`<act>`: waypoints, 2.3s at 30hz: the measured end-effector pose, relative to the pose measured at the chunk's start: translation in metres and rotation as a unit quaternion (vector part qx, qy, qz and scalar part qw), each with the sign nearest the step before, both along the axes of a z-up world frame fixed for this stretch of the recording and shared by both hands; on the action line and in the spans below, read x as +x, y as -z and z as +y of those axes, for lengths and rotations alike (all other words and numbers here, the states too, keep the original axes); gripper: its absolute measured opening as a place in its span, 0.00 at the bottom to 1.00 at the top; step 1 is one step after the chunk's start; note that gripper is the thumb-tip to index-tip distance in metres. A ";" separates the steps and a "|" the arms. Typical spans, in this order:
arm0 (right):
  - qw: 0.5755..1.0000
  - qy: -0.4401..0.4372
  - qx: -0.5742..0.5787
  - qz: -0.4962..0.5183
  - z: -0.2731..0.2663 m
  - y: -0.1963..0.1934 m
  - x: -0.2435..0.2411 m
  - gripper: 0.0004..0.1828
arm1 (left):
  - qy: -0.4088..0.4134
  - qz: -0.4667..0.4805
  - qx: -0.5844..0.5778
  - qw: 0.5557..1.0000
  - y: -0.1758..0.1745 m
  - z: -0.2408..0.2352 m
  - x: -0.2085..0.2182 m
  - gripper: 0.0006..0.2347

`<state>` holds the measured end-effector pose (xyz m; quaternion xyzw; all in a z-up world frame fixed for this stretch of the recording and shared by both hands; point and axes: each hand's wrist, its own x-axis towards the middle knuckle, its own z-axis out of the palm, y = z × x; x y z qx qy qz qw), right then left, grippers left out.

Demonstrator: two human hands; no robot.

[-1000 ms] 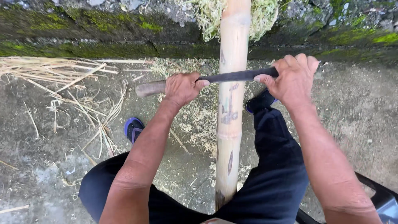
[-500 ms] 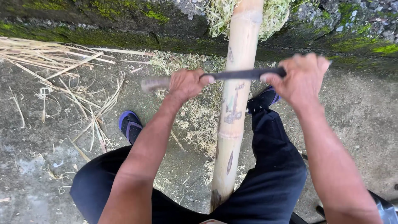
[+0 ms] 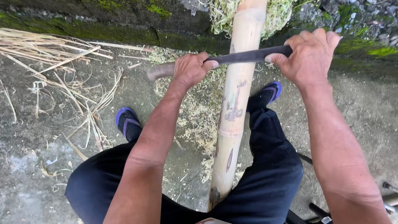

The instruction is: Scrape the outer layer of a bamboo pole using a machete.

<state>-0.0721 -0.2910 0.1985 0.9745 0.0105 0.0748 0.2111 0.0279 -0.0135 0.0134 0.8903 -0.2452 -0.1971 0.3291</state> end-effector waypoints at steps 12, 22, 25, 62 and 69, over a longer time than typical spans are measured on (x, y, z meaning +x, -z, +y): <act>0.999 -0.019 0.013 0.049 0.071 -0.002 -0.094 0.32 | 0.009 0.088 -0.022 0.996 0.052 0.046 -0.136 0.28; 0.996 -0.054 0.039 -0.067 -0.020 0.017 -0.002 0.30 | -0.015 -0.116 0.032 0.993 -0.002 -0.006 -0.002 0.32; 0.997 0.022 0.074 0.011 -0.003 0.017 -0.019 0.33 | -0.012 -0.068 0.088 0.994 -0.020 0.008 -0.026 0.31; 0.988 0.035 0.151 0.001 0.033 0.051 -0.128 0.37 | 0.056 -0.078 0.114 0.989 -0.026 0.055 -0.103 0.34; 0.987 -0.062 0.136 -0.050 0.011 0.048 -0.059 0.39 | -0.005 -0.179 0.069 0.981 -0.009 0.043 -0.047 0.36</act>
